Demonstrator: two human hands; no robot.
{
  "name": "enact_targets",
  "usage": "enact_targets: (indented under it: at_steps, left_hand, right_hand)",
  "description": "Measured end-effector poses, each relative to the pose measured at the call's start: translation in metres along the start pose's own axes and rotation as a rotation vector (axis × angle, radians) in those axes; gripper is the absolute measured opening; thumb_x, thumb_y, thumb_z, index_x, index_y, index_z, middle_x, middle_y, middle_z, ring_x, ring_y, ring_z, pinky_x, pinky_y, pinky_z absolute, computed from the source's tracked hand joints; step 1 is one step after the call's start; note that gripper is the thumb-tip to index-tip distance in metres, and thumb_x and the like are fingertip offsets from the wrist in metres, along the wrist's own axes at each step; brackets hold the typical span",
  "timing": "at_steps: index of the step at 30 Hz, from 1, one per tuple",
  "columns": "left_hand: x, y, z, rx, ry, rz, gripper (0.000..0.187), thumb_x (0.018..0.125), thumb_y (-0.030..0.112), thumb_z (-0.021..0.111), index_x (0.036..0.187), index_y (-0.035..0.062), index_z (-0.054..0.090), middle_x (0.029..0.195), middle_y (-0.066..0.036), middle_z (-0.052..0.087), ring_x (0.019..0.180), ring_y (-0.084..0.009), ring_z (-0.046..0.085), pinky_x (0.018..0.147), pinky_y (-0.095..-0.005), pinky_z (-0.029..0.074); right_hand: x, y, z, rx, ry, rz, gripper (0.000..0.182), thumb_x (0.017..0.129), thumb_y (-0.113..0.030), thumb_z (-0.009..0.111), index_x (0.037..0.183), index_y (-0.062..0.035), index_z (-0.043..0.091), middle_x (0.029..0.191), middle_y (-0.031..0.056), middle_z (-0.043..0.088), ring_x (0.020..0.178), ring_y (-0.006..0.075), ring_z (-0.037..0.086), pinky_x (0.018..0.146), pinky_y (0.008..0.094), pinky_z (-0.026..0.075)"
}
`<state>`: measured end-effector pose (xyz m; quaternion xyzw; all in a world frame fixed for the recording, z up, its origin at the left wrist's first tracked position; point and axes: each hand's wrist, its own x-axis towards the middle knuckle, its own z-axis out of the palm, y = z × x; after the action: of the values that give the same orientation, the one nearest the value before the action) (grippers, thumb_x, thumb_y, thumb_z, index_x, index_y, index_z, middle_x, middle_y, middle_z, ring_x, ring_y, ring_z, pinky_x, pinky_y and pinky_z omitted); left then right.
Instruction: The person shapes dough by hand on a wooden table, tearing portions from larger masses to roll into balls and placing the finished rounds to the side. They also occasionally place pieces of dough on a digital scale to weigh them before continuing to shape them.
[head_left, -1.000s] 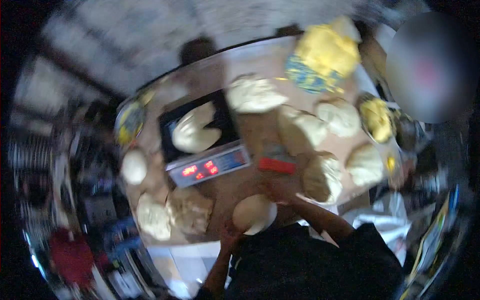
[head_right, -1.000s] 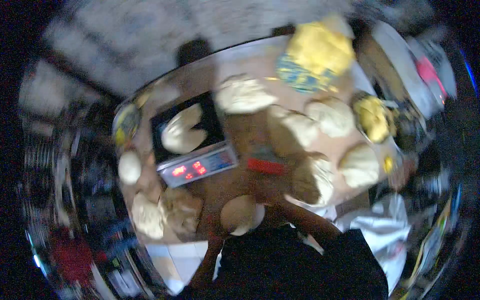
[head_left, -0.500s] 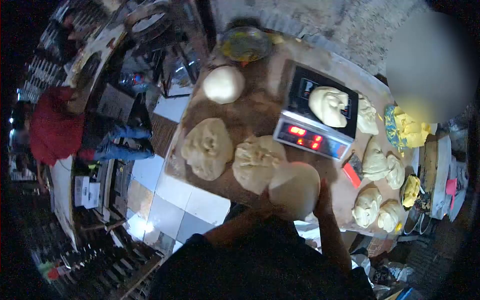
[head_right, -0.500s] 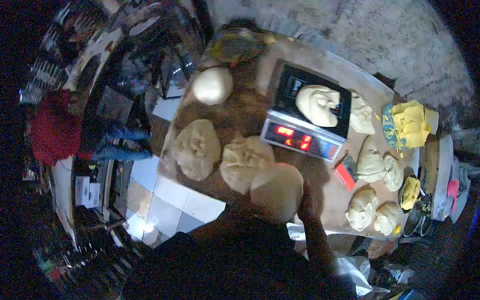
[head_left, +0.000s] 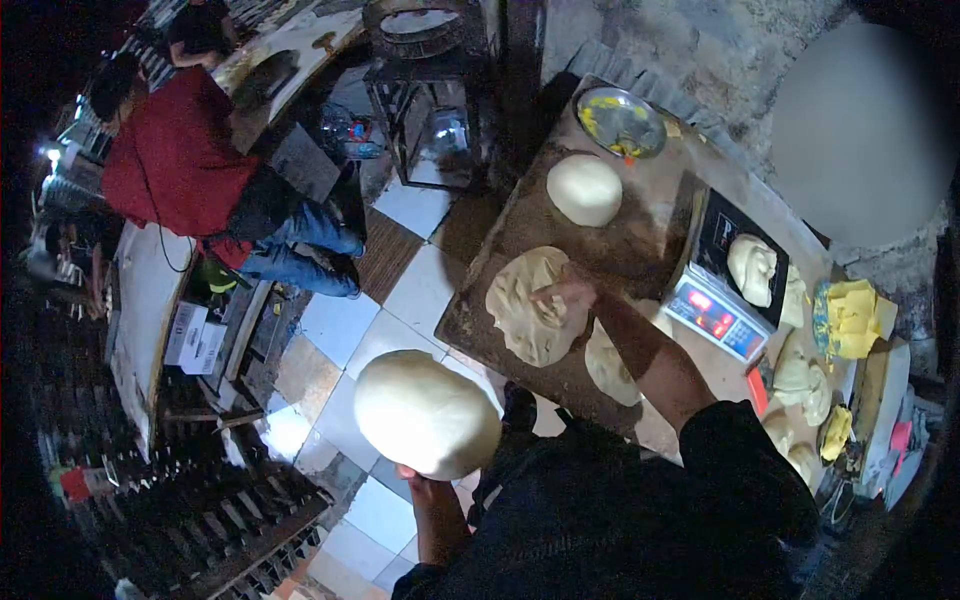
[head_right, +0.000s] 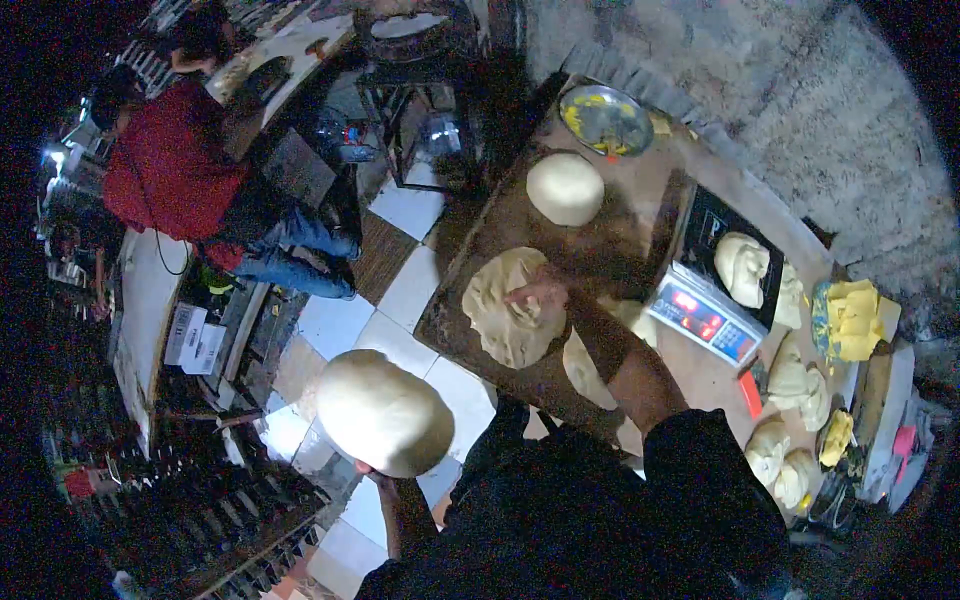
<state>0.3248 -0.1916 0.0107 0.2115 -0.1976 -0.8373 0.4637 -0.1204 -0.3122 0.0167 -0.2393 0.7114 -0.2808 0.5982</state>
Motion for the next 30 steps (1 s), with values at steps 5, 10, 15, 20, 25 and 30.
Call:
enact_targets:
  at_steps: [5,10,15,20,25,30]
  left_hand:
    - [0.066,0.016,0.004,-0.181,0.003,0.173,0.090,0.065,0.029,0.084,0.140,0.0012,0.042,0.132,-0.019,0.056,0.117,-0.0367,0.057,0.098,-0.0537,0.049]
    - [0.133,-0.009,-0.049,-0.054,0.031,0.049,0.080,0.065,0.030,0.076,0.134,0.0020,0.049,0.124,-0.016,0.060,0.112,-0.0364,0.059,0.096,-0.0542,0.050]
    - [0.221,-0.054,-0.017,0.026,0.097,-0.326,0.055,0.084,0.029,0.064,0.134,0.0098,0.051,0.123,-0.013,0.061,0.112,-0.0330,0.058,0.094,-0.0513,0.049]
    - [0.246,-0.098,-0.037,0.590,0.128,-0.281,0.055,0.091,0.020,0.066,0.140,0.0086,0.045,0.138,-0.015,0.051,0.117,-0.0333,0.056,0.097,-0.0509,0.050]
    - [0.249,-0.076,-0.026,1.228,0.053,0.048,0.085,0.083,0.042,0.076,0.145,0.0021,0.034,0.134,-0.020,0.050,0.116,-0.0353,0.055,0.092,-0.0509,0.051]
    - [0.215,-0.084,0.125,2.115,0.351,0.812,0.091,0.077,0.058,0.074,0.139,0.0026,0.035,0.126,-0.017,0.044,0.114,-0.0369,0.047,0.093,-0.0549,0.040]
  right_hand:
    - [-0.112,0.016,0.037,0.651,0.192,-0.215,0.049,0.088,-0.033,0.061,0.116,0.0075,0.059,0.110,0.0134,0.065,0.090,0.0225,0.063,0.071,0.0336,0.054]
    - [-0.200,0.103,-0.051,1.088,0.402,-0.637,0.042,0.080,-0.022,0.057,0.110,0.0065,0.060,0.106,0.0177,0.065,0.089,0.0303,0.064,0.078,0.0412,0.056]
    - [-0.351,0.081,-0.156,1.313,0.019,-1.140,0.060,0.075,-0.031,0.054,0.121,0.0071,0.054,0.115,0.0235,0.062,0.106,0.0387,0.061,0.095,0.0512,0.050]
    - [-0.436,0.111,-0.093,1.454,0.543,-1.128,0.071,0.078,-0.036,0.063,0.134,0.0040,0.046,0.124,0.0230,0.059,0.107,0.0358,0.062,0.089,0.0522,0.056]
    - [-0.400,0.293,-0.008,1.928,1.059,-0.343,0.052,0.086,-0.027,0.049,0.131,-0.0004,0.048,0.124,0.0217,0.056,0.117,0.0365,0.056,0.105,0.0588,0.041]
    - [-0.361,0.358,-0.043,2.027,0.826,-0.485,0.065,0.084,-0.031,0.050,0.136,0.0062,0.039,0.140,0.0234,0.044,0.134,0.0353,0.039,0.115,0.0533,0.026]
